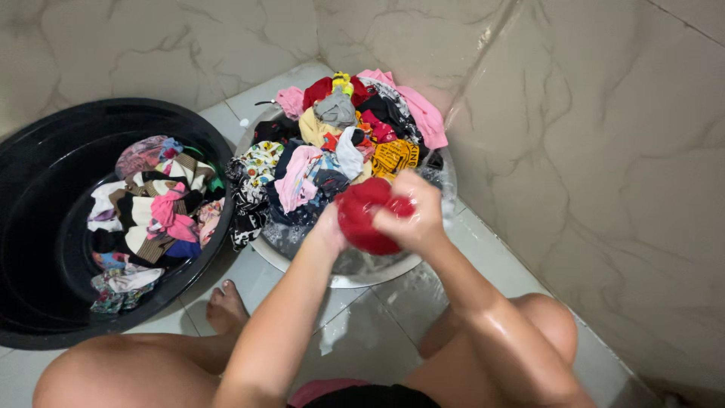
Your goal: The person washes clothes by hand in a basin, scrubbing different items and transferring them to a second tub.
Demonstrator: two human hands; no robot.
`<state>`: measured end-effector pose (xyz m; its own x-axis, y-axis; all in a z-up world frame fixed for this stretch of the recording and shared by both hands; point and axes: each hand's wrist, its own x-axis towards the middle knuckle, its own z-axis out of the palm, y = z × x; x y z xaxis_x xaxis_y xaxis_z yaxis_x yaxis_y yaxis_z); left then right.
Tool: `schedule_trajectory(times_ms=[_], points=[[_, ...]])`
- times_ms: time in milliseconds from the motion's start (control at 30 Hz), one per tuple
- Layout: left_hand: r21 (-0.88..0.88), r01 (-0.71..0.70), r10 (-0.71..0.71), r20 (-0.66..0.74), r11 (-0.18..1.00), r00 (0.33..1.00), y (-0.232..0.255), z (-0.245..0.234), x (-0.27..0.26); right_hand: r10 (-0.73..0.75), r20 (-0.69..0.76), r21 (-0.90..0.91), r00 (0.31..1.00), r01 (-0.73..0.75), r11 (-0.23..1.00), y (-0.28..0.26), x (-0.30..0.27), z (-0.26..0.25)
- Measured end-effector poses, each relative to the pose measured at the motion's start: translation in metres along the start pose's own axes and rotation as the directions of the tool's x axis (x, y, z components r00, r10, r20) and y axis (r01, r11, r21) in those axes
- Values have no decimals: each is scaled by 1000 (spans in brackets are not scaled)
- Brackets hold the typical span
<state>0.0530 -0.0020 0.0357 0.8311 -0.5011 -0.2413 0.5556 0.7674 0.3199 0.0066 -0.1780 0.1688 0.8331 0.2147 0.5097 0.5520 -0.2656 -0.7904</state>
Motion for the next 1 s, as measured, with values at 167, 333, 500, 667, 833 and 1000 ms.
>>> schedule_trajectory(times_ms=[167, 333, 500, 667, 833, 1000], points=[[302, 339, -352, -12, 891, 936, 18, 2, 39, -456, 284, -338, 843, 534, 775, -66, -7, 4], [988, -114, 183, 94, 105, 979, -4, 18, 60, -280, 695, -410, 662, 686, 601, -55, -33, 19], [945, 7, 91, 24, -326, 996, -32, 5, 86, -299, 750, -360, 591, 743, 565, -25, -59, 44], [849, -26, 62, 69, -527, 996, -53, -65, 105, -259, 791, -390, 554, 783, 484, -9, -71, 63], [904, 314, 23, -322, -290, 947, -1, -121, 74, -187, 380, -209, 906, 281, 937, 26, -46, 51], [128, 74, -12, -429, 989, 903, -22, -80, -15, 620, 53, 365, 783, -593, 718, 66, -14, 37]])
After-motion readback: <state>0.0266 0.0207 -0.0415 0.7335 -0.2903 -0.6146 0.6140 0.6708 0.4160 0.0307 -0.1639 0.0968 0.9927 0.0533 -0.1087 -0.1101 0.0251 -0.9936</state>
